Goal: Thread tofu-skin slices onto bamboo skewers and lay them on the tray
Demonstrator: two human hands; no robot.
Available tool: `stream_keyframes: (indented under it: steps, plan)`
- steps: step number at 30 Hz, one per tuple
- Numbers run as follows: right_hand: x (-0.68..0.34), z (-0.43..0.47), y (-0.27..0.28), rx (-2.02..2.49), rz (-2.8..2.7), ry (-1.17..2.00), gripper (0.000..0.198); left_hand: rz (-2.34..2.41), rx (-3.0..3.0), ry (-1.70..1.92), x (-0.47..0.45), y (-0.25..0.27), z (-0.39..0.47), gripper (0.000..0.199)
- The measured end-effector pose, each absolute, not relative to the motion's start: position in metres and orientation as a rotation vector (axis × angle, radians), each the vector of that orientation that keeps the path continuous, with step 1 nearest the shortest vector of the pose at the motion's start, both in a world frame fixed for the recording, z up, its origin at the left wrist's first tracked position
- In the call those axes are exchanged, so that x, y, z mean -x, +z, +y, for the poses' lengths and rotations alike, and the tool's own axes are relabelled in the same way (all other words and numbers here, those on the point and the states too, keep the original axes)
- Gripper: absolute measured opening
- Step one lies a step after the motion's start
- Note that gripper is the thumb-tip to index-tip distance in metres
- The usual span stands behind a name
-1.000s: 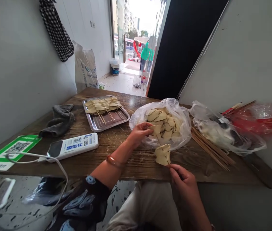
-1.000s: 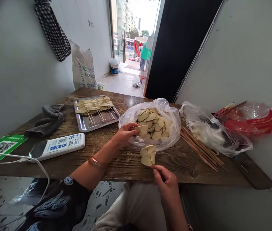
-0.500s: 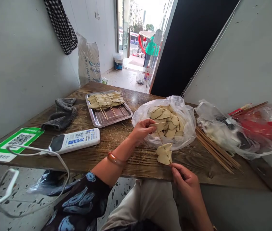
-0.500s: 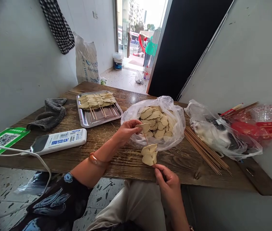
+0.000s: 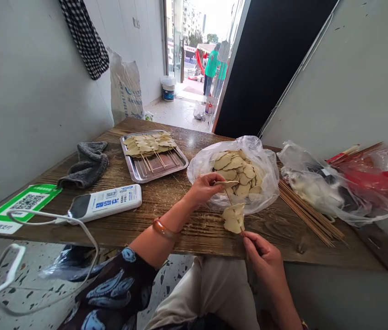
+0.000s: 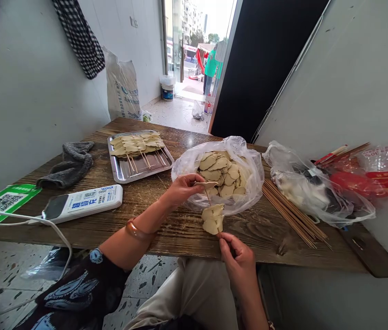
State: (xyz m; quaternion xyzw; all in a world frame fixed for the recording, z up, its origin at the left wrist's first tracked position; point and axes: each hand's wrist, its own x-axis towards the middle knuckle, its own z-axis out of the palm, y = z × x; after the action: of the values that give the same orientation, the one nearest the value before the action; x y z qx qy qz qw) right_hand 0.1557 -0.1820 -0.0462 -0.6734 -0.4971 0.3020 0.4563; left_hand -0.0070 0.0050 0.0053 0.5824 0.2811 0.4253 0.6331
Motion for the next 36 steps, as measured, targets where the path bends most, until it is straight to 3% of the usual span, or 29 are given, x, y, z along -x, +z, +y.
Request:
stream_keyframes:
  steps: [20, 36]
  plan:
    - [-0.1528, -0.1884, -0.0506, 1.721, -1.307, 0.451, 0.031, 0.535, -0.937, 0.917, 0.0093, 0.0037, 0.0022, 0.041]
    - [-0.1468, -0.1859, -0.0458, 1.696, -1.269, 0.436, 0.031, 0.528, -0.957, 0.884, 0.0071, 0.0012, 0.0014, 0.041]
